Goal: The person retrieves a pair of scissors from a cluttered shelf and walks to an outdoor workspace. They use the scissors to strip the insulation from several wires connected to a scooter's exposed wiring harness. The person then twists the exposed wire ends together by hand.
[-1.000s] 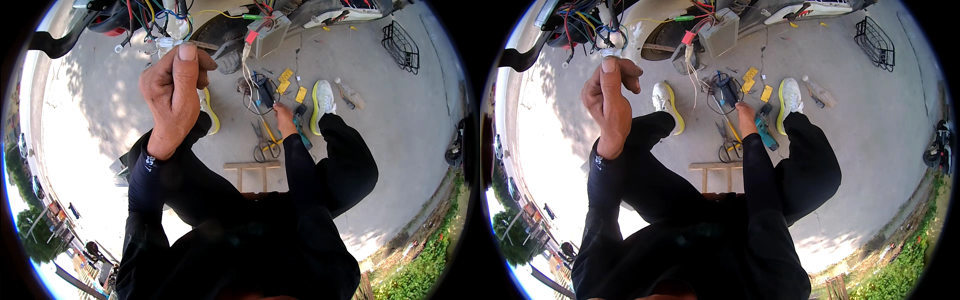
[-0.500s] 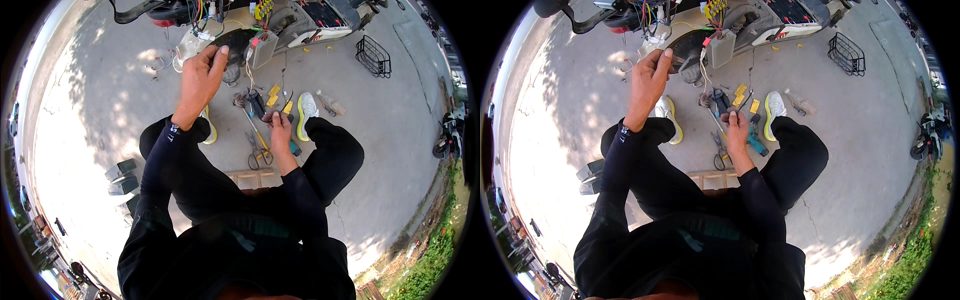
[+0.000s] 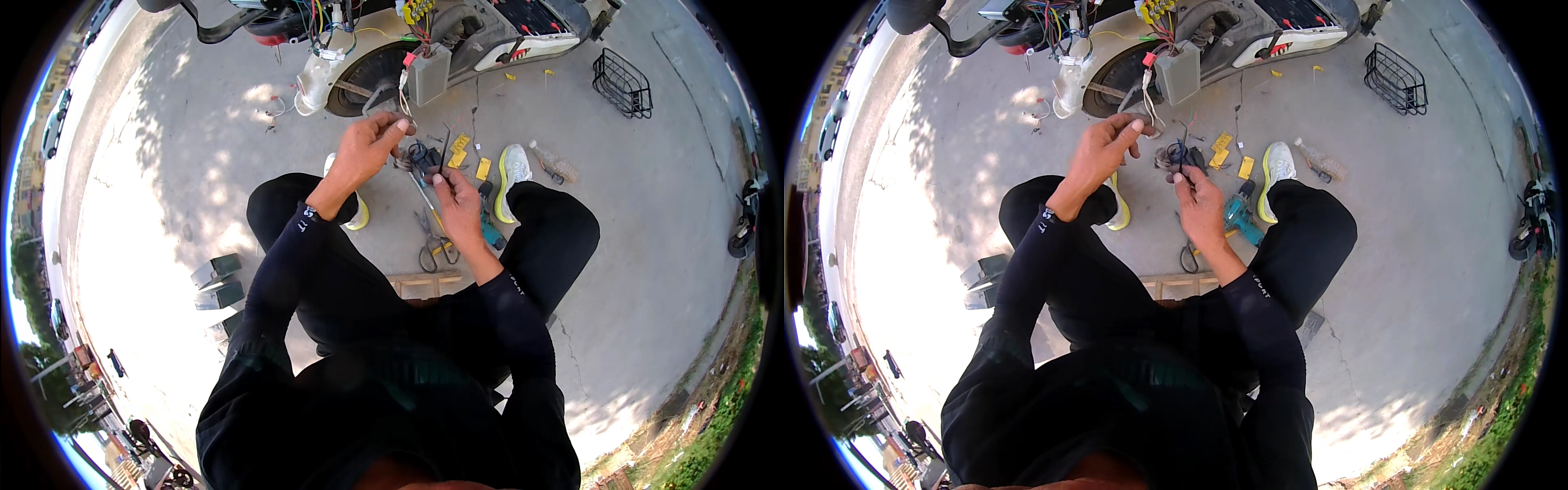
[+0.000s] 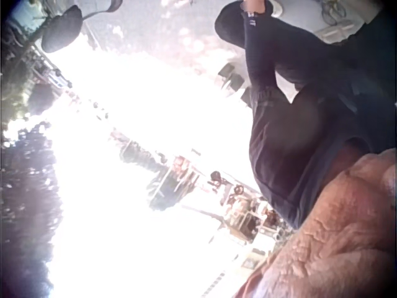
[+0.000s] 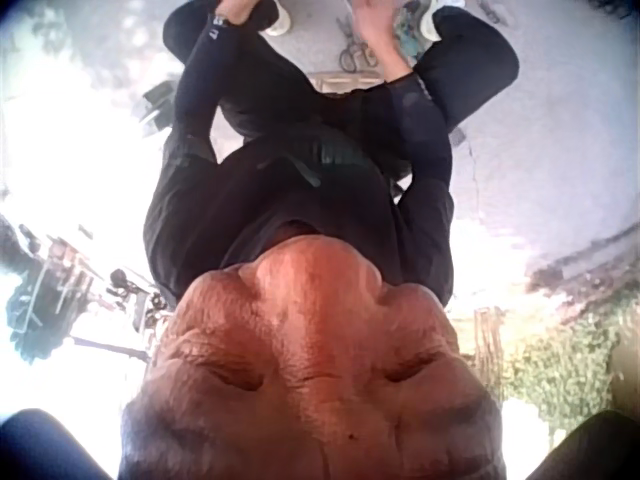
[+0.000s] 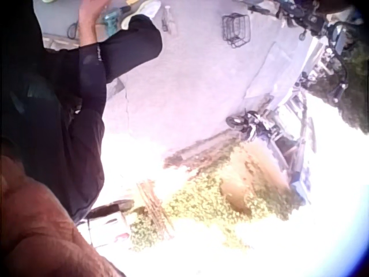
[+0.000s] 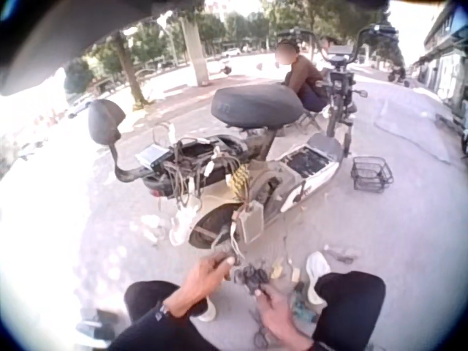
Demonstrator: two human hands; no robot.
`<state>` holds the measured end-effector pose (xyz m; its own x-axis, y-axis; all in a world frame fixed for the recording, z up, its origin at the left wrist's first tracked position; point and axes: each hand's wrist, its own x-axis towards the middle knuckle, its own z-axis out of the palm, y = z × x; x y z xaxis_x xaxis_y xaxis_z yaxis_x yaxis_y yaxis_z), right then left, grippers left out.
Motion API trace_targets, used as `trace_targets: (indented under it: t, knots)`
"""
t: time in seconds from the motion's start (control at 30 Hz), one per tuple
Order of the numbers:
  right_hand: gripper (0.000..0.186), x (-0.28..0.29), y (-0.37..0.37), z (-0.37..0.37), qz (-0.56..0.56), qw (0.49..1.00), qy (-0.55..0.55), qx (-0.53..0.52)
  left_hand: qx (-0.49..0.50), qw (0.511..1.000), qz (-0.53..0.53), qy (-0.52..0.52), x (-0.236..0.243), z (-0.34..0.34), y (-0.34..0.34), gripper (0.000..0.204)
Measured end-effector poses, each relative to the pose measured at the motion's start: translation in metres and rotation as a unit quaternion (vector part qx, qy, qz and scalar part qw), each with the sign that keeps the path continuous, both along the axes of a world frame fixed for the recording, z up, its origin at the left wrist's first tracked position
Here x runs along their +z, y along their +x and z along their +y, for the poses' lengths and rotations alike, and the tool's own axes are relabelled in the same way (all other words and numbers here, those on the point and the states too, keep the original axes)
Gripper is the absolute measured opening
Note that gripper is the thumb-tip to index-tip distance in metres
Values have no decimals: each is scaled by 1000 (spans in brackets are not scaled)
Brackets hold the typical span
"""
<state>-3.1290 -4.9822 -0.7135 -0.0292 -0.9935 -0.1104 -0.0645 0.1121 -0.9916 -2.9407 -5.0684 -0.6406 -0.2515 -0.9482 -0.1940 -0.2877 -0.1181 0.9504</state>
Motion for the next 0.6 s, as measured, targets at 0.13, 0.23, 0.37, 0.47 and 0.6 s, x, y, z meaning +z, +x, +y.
trace_targets:
  t: [0.13, 0.23, 0.37, 0.47, 0.6]
  knots:
    - [21, 8, 10, 11, 41, 998, -7, 49, 6, 996, 71, 46, 1, 25, -14, 40]
    - [20, 0, 12, 14, 60, 996, -33, 57, 25, 991, 110, 76, 1, 35, -21, 38]
    - [24, 11, 12, 16, 121, 985, 7, 121, 53, 981, 158, 94, -10, 46, -16, 33]
    - [33, 2, 12, 8, 65, 993, -82, 57, 70, 977, 172, 102, -11, 52, -13, 30]
    - [37, 31, 0, -20, -50, 995, -9, 84, 75, 979, 155, 104, -9, 57, -7, 27]
